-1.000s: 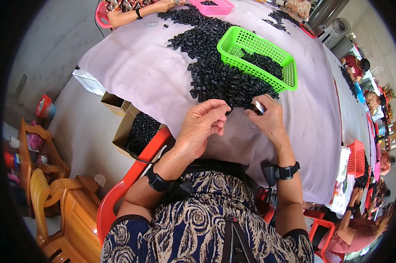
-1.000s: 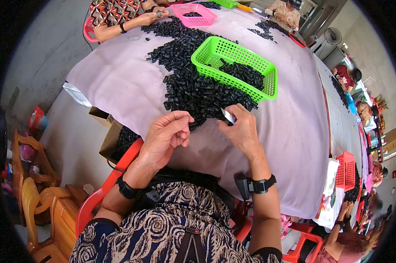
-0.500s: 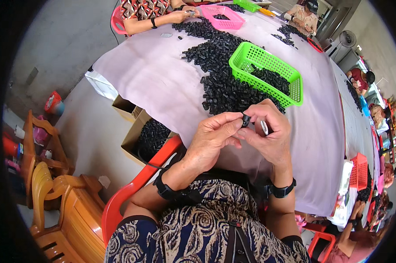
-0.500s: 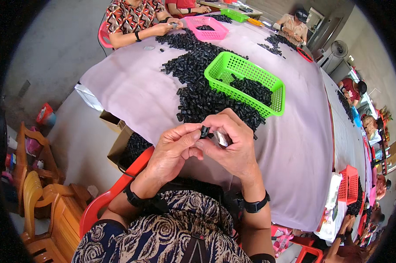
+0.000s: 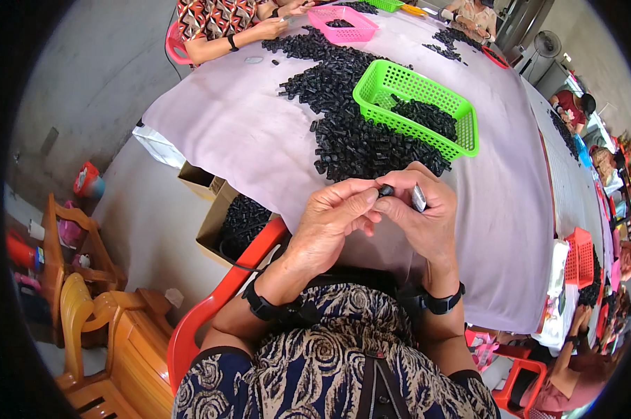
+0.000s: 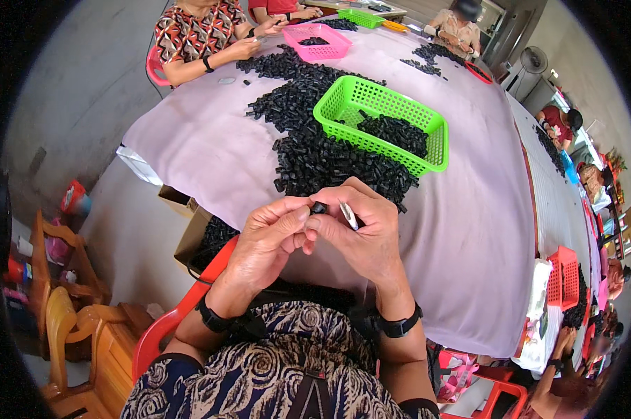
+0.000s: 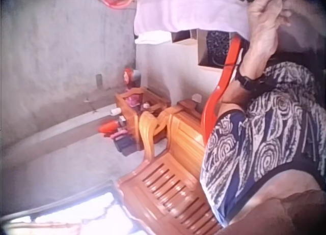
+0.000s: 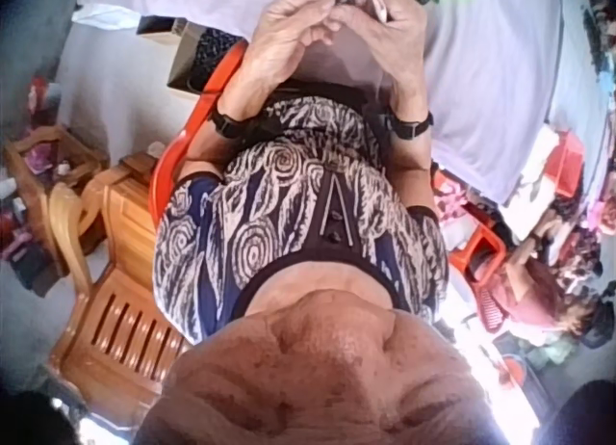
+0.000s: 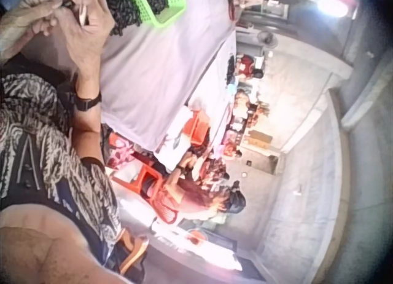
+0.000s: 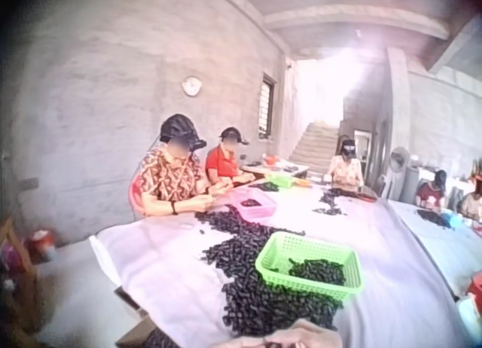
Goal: Sort and inspect small black shoe components at a production table.
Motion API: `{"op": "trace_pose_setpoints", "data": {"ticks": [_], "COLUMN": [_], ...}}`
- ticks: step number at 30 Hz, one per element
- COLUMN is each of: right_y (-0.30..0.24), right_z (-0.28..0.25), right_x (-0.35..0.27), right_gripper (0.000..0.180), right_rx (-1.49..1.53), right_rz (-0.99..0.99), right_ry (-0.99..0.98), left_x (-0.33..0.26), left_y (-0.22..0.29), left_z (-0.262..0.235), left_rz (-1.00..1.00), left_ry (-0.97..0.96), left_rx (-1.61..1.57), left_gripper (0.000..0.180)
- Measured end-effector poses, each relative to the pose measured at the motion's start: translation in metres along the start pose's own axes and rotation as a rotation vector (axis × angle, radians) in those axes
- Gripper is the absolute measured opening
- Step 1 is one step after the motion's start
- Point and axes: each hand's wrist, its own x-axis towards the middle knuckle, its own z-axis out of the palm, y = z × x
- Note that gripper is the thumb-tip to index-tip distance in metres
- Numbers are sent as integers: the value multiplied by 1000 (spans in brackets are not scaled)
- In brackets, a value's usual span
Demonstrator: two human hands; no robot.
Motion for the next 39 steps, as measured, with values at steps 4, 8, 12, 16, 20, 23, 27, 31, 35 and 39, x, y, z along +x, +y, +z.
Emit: {"op": "trace_pose_setpoints", "data": {"ticks": [4, 8, 12, 16, 20, 23, 27, 31, 35, 39], "right_y": [-4, -1, -2, -1, -7, -4, -3, -4, -1, -1], "right_z": [1, 1, 2, 0, 2, -2, -2, 1, -2, -2], "right_x": [-1, -2, -2, -2, -2, -1, -1, -1, -2, -2], "right_gripper": [18, 12, 9, 10, 10, 9, 8, 8, 10, 10], "right_rx": [36, 72, 39, 62, 268, 259, 220, 256, 247, 237], "right_rz": [30, 25, 48, 102, 160, 129, 99, 184, 231, 212], "right_ry": [25, 31, 42, 21, 23, -22, -20, 28, 59, 43], "left_x": [-1, -1, 0, 1, 2, 3, 3, 1, 1, -1], "left_y": [2, 1, 1, 2, 3, 3, 3, 2, 3, -1], "left_z": [3, 3, 1, 1, -1, -2, -1, 0, 2, 4], "left_rz": [-15, -30, -61, -115, -164, -184, -192, -139, -55, 63], "left_ry": [-3, 11, 3, 1, -19, -46, -74, -15, -18, -27], "left_rx": [4, 2, -27, -84, -129, -177, -164, -38, 82, 219], "left_gripper": [17, 16, 16, 15, 15, 15, 17, 22, 24, 24]}}
